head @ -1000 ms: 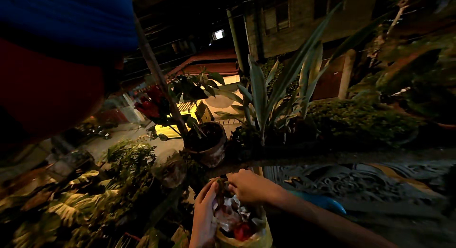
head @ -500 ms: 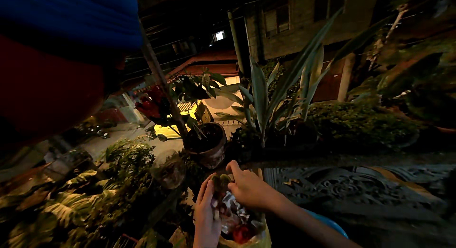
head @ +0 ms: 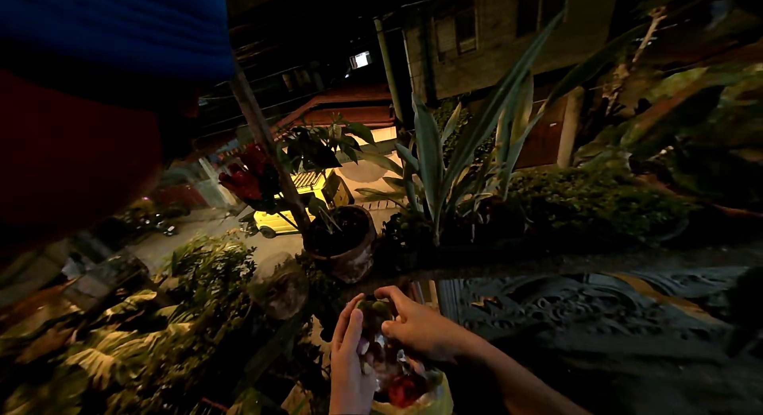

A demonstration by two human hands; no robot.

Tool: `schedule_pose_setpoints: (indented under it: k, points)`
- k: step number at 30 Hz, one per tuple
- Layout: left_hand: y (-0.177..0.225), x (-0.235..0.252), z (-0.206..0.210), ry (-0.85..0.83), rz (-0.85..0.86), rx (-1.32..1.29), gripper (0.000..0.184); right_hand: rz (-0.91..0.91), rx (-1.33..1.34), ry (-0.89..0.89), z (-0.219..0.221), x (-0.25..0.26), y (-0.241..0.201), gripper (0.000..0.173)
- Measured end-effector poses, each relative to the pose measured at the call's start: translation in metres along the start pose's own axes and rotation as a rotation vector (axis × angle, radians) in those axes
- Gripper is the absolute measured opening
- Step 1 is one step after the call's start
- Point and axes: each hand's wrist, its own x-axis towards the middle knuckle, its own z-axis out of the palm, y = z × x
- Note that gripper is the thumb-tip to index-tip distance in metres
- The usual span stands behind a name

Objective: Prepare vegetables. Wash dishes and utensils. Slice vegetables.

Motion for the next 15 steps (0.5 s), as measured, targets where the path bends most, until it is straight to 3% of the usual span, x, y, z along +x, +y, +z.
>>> schedule_pose_setpoints:
  k: [15]
  points:
    - [0.000, 0.001, -0.002, -0.038, 0.023, -0.142, 0.041, -0.180, 0.532, -0.108, 0.012, 0.012, 0.024, 0.052]
